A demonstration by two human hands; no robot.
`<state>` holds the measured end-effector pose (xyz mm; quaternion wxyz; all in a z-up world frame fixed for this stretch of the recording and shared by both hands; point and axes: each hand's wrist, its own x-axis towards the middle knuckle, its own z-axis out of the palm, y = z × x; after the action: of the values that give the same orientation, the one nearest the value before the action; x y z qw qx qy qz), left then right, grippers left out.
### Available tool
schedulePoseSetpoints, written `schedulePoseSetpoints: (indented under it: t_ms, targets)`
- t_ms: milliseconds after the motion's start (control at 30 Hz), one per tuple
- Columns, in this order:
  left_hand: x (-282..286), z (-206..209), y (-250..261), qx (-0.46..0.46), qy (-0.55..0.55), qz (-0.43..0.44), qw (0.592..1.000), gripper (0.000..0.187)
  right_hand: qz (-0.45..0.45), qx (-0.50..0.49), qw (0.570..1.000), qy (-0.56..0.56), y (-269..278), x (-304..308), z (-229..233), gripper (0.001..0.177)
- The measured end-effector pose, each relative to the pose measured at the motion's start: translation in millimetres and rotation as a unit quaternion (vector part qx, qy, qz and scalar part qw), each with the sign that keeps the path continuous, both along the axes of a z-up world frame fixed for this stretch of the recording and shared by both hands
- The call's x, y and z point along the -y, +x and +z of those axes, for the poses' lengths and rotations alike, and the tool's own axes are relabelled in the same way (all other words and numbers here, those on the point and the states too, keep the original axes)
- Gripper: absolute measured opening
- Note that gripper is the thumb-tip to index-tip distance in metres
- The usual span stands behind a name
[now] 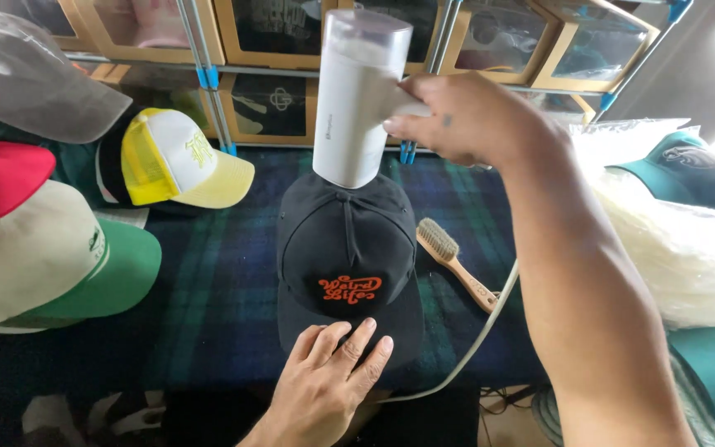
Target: Brushing and steaming a baseball cap to clean and reshape it.
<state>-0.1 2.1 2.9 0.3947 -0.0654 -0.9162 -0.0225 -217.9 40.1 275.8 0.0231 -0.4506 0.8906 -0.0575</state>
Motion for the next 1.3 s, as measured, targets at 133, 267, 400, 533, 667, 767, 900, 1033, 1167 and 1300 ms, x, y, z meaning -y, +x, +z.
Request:
schedulePoseSetpoints:
  t_ms: [133, 267, 400, 533, 667, 767, 900, 1033, 1167, 1300]
  targets:
    - [1.8, 0.1, 2.5, 0.004, -0.004, 0.007, 1.000, 0.035, -0.028, 0.024, 0.999, 0.016, 7.9, -8.3, 8.0, 0.051]
    - [7.2, -0.4, 2.7, -0.018, 0.005, 0.007, 1.000, 0.038, -0.069, 0.025, 0.997, 0.032, 13.5, -45.3, 7.7, 0.050]
    - [7.6, 1.7, 6.5, -0.015, -0.003, 0.007, 1.000, 0.037, -0.206, 0.093, 0.973, -0.036, 29.1, -79.0, -5.6, 0.058]
    - [5.0, 0.4, 5.2, 0.021, 0.035, -0.012, 0.999, 0.037, -0.203, 0.084, 0.973, -0.072, 13.7, -79.1, -22.9, 0.059]
    - [6.8, -6.6, 4.4, 0.050, 0.006, 0.002, 0.999, 0.042, -0.025, 0.021, 0.996, -0.083, -11.5, -48.9, -24.5, 0.053]
    - [6.8, 12.3, 6.7, 0.068, 0.025, -0.024, 0.997, 0.037, -0.026, 0.053, 0.996, -0.060, -8.9, -26.9, -9.5, 0.048]
    - [29.0, 98.6, -4.2, -0.110, 0.010, -0.041, 0.993, 0.029, -0.052, 0.141, 0.987, -0.051, -31.8, -18.8, -5.7, 0.066]
    - [100.0, 111.2, -65.9, -0.122, -0.004, 0.078, 0.989, 0.035, -0.053, 0.190, 0.978, -0.069, -108.0, -8.4, -48.7, 0.066]
    - [122.0, 113.6, -96.5, 0.077, 0.331, 0.060, 0.939, 0.059, -0.055, 0.374, 0.903, -0.206, -180.0, -14.9, -123.2, 0.046]
    - [122.0, 114.6, -97.1, 0.145, 0.367, 0.107, 0.913, 0.070, -0.109, 0.441, 0.856, -0.247, -183.7, -41.6, -180.4, 0.042]
